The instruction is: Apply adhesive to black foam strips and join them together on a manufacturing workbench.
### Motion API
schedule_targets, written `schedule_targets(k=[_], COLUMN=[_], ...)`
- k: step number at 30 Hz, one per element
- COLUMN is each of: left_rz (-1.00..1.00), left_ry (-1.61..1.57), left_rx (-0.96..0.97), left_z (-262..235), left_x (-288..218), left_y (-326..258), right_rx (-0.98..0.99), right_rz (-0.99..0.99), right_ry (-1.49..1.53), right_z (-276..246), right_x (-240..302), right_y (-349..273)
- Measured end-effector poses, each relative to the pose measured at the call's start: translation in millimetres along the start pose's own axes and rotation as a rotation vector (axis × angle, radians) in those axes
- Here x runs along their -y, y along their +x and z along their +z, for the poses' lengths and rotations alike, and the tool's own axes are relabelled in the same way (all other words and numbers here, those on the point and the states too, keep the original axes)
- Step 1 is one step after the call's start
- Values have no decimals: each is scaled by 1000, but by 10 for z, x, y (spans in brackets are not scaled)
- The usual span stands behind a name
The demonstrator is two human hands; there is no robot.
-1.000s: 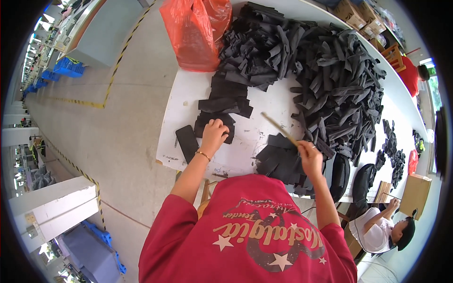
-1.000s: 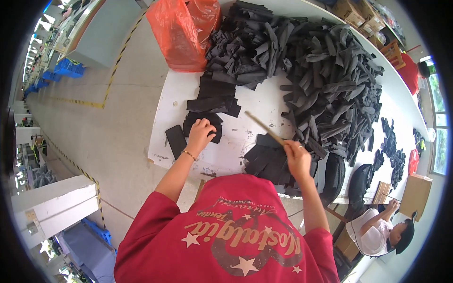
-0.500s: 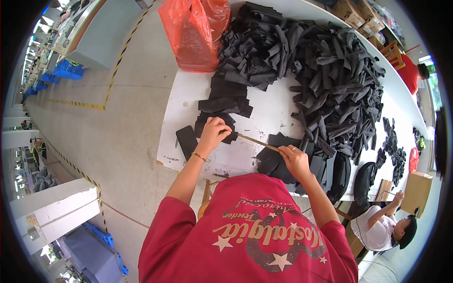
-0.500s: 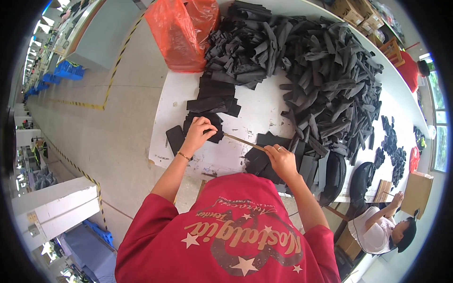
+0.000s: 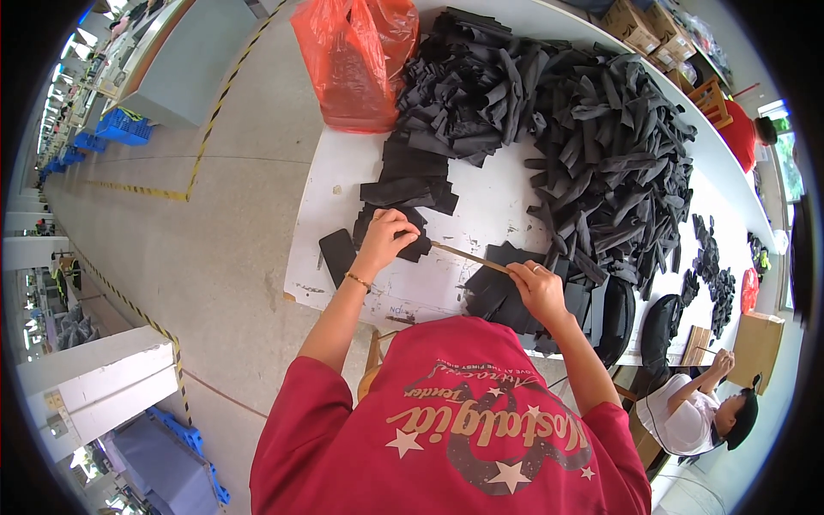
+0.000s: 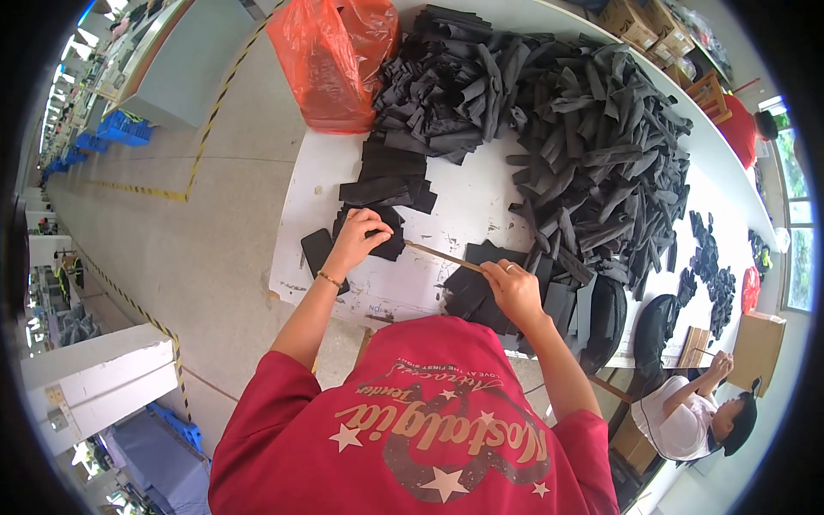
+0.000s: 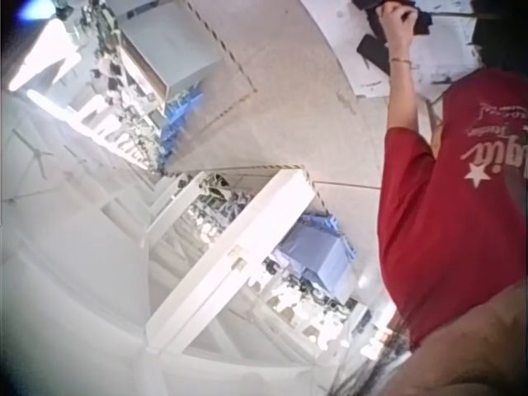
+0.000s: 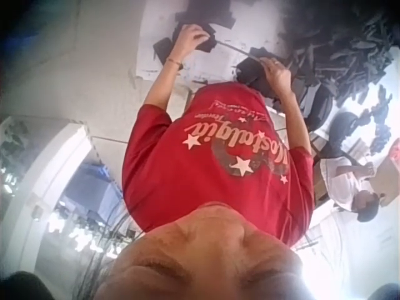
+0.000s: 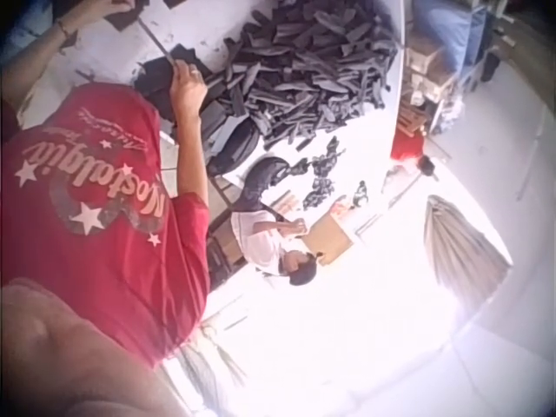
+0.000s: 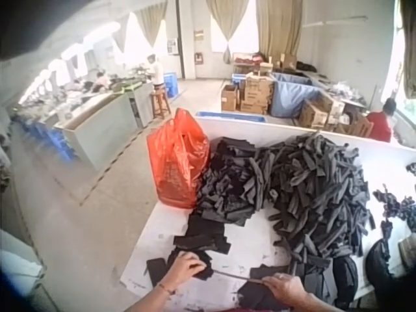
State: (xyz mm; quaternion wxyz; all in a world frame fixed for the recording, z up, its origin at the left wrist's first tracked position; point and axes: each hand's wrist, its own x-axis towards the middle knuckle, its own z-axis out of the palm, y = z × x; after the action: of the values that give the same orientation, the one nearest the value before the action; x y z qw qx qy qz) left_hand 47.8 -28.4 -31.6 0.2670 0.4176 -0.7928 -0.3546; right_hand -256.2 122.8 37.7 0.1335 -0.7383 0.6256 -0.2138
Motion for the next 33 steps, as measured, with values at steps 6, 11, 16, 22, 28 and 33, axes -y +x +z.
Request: schedule_targets(k=[6,11,16,22,28,33], left_rz=[-8,168,69,-662,-755,-763], left_ry=[-10,-67,-66,-1864,-1745,-1663], left_rx=[-11,23,-709,-474,-664,-741], left_z=[93,372,368,913,752,755], left_x=[14,-338,-1058,-702,-981,-683], left_y=[24,74,3,-111,110,195], right_rx=[8,-12,-27,-111,-79,-4], right_rz=[-20,98,281,214,319,259], right_ry=[-3,127,473,405,304,370], right_z=[30,292,536,737,713,548], right_x=[66,228,335,654,724,716], right_y=[-13,117,170,172,98,-114])
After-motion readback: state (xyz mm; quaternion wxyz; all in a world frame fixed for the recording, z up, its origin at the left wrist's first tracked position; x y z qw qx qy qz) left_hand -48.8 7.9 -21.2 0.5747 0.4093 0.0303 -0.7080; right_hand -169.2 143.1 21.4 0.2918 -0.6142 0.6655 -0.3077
